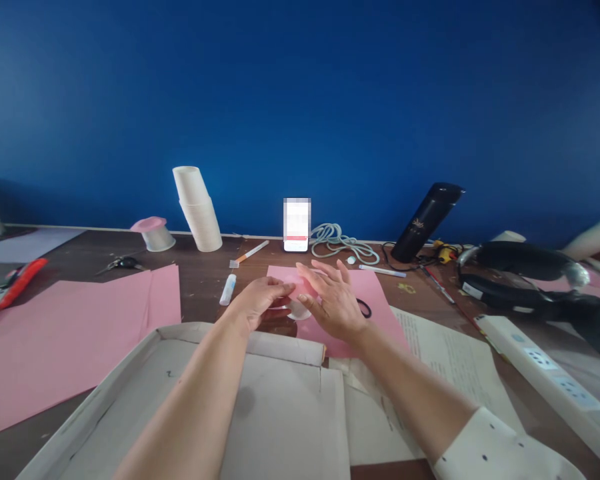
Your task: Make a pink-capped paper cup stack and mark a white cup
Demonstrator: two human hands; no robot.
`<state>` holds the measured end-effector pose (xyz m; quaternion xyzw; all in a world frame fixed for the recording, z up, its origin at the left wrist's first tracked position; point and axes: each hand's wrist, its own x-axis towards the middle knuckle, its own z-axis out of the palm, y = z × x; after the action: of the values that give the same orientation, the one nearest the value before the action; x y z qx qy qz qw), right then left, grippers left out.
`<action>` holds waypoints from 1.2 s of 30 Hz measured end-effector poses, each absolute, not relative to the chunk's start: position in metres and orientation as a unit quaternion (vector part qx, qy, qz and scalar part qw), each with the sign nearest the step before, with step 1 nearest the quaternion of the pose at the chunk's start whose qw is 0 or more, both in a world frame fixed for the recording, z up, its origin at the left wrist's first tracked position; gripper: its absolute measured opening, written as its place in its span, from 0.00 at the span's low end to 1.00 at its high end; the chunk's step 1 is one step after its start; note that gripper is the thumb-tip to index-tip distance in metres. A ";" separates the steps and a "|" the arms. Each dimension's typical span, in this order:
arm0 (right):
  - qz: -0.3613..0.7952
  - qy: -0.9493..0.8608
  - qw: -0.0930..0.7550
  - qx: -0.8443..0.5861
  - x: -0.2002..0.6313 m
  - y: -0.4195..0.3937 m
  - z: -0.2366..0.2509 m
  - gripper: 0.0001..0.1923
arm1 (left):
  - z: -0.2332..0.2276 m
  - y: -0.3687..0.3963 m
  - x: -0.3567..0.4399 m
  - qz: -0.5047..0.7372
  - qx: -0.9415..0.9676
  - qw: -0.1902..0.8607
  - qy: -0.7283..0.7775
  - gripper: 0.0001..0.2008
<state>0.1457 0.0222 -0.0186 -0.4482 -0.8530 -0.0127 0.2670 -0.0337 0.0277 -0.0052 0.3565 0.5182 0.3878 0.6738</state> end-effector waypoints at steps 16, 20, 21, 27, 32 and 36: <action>-0.027 -0.850 0.285 -0.443 0.133 0.021 -0.017 0.30 | 0.001 0.025 -0.032 0.382 0.354 0.676 0.521 0.17; -0.028 -0.854 0.285 -0.434 0.133 0.018 -0.015 0.31 | 0.000 0.025 -0.032 0.383 0.350 0.679 0.520 0.18; -0.031 -0.856 0.285 -0.431 0.132 0.017 -0.015 0.31 | 0.000 0.025 -0.032 0.383 0.349 0.681 0.518 0.18; -0.037 -0.861 0.286 -0.420 0.129 0.012 -0.012 0.31 | 0.001 0.025 -0.032 0.374 0.347 0.692 0.511 0.18; -0.042 -0.860 0.280 -0.423 0.128 0.012 -0.013 0.32 | 0.000 0.026 -0.034 0.375 0.354 0.696 0.500 0.16; -0.049 -0.864 0.281 -0.415 0.131 0.010 -0.014 0.32 | -0.002 0.027 -0.034 0.386 0.350 0.696 0.493 0.14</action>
<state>0.1310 0.0098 -0.0145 -0.4149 -0.8641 -0.0485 0.2809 -0.0341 0.0269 -0.0020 0.3504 0.4929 0.3862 0.6965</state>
